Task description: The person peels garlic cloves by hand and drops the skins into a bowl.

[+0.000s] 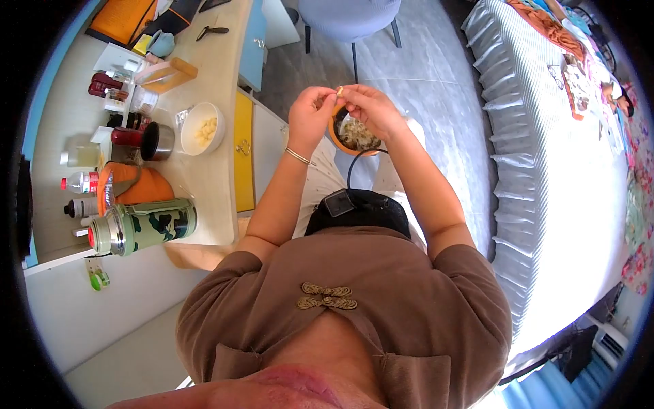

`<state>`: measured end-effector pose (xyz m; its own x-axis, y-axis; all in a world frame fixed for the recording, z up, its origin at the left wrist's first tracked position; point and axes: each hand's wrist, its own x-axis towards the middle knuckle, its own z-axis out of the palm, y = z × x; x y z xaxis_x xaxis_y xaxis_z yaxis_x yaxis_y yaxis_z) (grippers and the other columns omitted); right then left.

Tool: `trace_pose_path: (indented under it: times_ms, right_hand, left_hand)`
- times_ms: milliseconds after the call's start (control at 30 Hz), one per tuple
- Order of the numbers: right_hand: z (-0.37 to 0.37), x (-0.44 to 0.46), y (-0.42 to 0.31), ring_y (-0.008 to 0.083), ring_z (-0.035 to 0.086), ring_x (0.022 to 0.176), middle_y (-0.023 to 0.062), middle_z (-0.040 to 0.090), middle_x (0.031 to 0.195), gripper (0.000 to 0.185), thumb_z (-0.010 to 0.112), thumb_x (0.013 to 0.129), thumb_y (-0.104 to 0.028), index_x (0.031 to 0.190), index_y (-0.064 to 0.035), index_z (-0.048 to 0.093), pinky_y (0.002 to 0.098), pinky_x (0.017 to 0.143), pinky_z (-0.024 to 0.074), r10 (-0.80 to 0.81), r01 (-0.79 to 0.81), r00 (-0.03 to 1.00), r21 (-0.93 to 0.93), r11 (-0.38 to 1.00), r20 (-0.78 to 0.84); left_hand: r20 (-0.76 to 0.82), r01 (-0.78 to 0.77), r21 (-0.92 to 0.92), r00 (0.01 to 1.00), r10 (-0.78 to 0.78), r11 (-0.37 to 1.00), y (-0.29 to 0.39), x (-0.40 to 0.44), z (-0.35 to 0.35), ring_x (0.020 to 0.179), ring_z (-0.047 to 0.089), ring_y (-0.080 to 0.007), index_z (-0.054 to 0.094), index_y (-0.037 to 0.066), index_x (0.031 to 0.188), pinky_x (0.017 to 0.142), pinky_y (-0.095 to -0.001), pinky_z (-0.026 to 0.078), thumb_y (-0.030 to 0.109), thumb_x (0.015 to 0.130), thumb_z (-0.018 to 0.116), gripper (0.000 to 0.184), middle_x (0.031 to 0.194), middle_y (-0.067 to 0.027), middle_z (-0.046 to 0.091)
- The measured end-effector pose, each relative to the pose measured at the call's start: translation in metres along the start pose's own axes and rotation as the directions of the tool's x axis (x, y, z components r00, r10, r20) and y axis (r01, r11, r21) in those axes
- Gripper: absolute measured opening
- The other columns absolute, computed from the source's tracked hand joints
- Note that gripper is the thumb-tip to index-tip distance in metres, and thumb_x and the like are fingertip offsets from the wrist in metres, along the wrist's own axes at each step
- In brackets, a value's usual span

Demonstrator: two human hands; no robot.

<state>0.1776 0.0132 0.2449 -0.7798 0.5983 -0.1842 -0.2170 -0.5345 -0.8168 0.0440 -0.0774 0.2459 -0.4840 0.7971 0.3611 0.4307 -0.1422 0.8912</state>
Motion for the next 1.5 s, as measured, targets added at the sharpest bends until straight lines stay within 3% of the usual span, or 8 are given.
trace_pose_path:
  times_ms: [267, 333, 767, 1033, 1167, 1367, 1433, 1500]
  right_hand:
    - [0.000, 0.000, -0.001, 0.0030, 0.050, 0.071, -0.0009, 0.062, 0.085, 0.021, 0.062, 0.090, -0.020, 0.101, -0.0028, 0.062, 0.0168, 0.065, 0.0414, 0.014, -0.014, 1.000, -0.084, 0.996, 0.001]
    - [0.000, -0.001, -0.002, 0.0032, 0.050, 0.071, -0.0008, 0.062, 0.085, 0.021, 0.063, 0.089, -0.020, 0.102, -0.0027, 0.062, 0.0170, 0.065, 0.0415, 0.016, -0.015, 1.000, -0.088, 0.996, 0.009]
    - [0.008, -0.003, -0.007, 0.0050, 0.051, 0.072, -0.0017, 0.061, 0.085, 0.023, 0.063, 0.089, -0.019, 0.104, -0.0016, 0.062, 0.0186, 0.067, 0.0432, 0.023, -0.020, 0.999, -0.086, 0.996, 0.040]
    - [0.018, -0.009, -0.018, 0.0040, 0.047, 0.072, -0.0029, 0.059, 0.085, 0.024, 0.059, 0.091, -0.019, 0.111, -0.0047, 0.060, 0.0188, 0.067, 0.0402, -0.049, 0.064, 0.996, -0.216, 0.974, 0.073]
    - [0.021, -0.009, -0.011, 0.0060, 0.055, 0.082, -0.0010, 0.062, 0.090, 0.024, 0.059, 0.091, -0.014, 0.114, -0.0076, 0.058, 0.0213, 0.075, 0.0438, -0.265, 0.306, 0.951, -0.378, 0.873, 0.158]
    - [0.019, -0.006, -0.005, 0.0054, 0.054, 0.082, 0.0011, 0.063, 0.094, 0.022, 0.057, 0.092, -0.013, 0.112, -0.0037, 0.058, 0.0214, 0.074, 0.0436, -0.258, 0.278, 0.961, -0.334, 0.900, 0.104]
    - [0.015, -0.007, -0.009, 0.0045, 0.051, 0.077, 0.0012, 0.063, 0.093, 0.023, 0.056, 0.093, -0.014, 0.113, -0.0025, 0.058, 0.0202, 0.070, 0.0416, -0.212, 0.232, 0.972, -0.299, 0.926, 0.098]
    - [0.013, -0.006, -0.010, 0.0036, 0.047, 0.072, 0.0013, 0.063, 0.092, 0.024, 0.054, 0.094, -0.015, 0.113, -0.0013, 0.058, 0.0191, 0.066, 0.0397, -0.165, 0.185, 0.982, -0.265, 0.946, 0.094]
  left_hand:
    - [0.080, -0.140, 0.180, 0.989, 0.127, 0.974, 0.023, 0.004, -0.012, 0.063, 0.057, -0.0162, 0.062, 0.002, 0.083, 0.060, -0.0271, 0.046, 0.009, 0.080, 0.066, 0.008, 0.078, -0.0065, 0.060]
    - [0.165, -0.104, 0.213, 0.984, 0.069, 0.972, 0.029, 0.005, -0.015, 0.070, 0.059, -0.0250, 0.058, 0.005, 0.081, 0.063, -0.0343, 0.047, 0.011, 0.079, 0.065, 0.009, 0.079, -0.0085, 0.059]
    - [0.092, -0.211, 0.385, 0.978, 0.190, 0.898, 0.024, 0.008, -0.007, 0.058, 0.056, -0.0175, 0.051, 0.005, 0.074, 0.055, -0.0303, 0.047, 0.010, 0.073, 0.069, 0.019, 0.069, -0.0065, 0.056]
    - [0.032, 0.127, -0.008, 0.991, -0.126, 0.992, 0.014, 0.008, -0.005, 0.061, 0.043, -0.0029, 0.051, 0.004, 0.073, 0.053, -0.0210, 0.038, 0.007, 0.076, 0.068, 0.017, 0.066, 0.0034, 0.050]
    - [0.029, 0.225, -0.131, 0.974, -0.223, 0.966, 0.012, 0.008, -0.007, 0.061, 0.043, -0.0024, 0.052, 0.004, 0.074, 0.054, -0.0198, 0.037, 0.006, 0.078, 0.065, 0.013, 0.068, 0.0042, 0.052]
    - [0.106, 0.289, -0.197, 0.956, -0.273, 0.937, 0.010, 0.011, -0.008, 0.056, 0.042, -0.0028, 0.053, 0.004, 0.079, 0.048, -0.0191, 0.032, 0.006, 0.083, 0.058, 0.006, 0.065, 0.0038, 0.049]
    - [0.300, 0.477, -0.526, 0.879, -0.372, 0.704, 0.016, 0.011, -0.014, 0.052, 0.041, -0.0045, 0.053, 0.005, 0.084, 0.044, -0.0202, 0.028, 0.007, 0.085, 0.053, 0.003, 0.064, 0.0024, 0.047]
    - [0.329, 0.488, -0.578, 0.873, -0.360, 0.654, 0.011, 0.012, -0.016, 0.050, 0.041, -0.0051, 0.053, 0.005, 0.086, 0.043, -0.0207, 0.027, 0.008, 0.085, 0.051, 0.003, 0.064, 0.0017, 0.046]
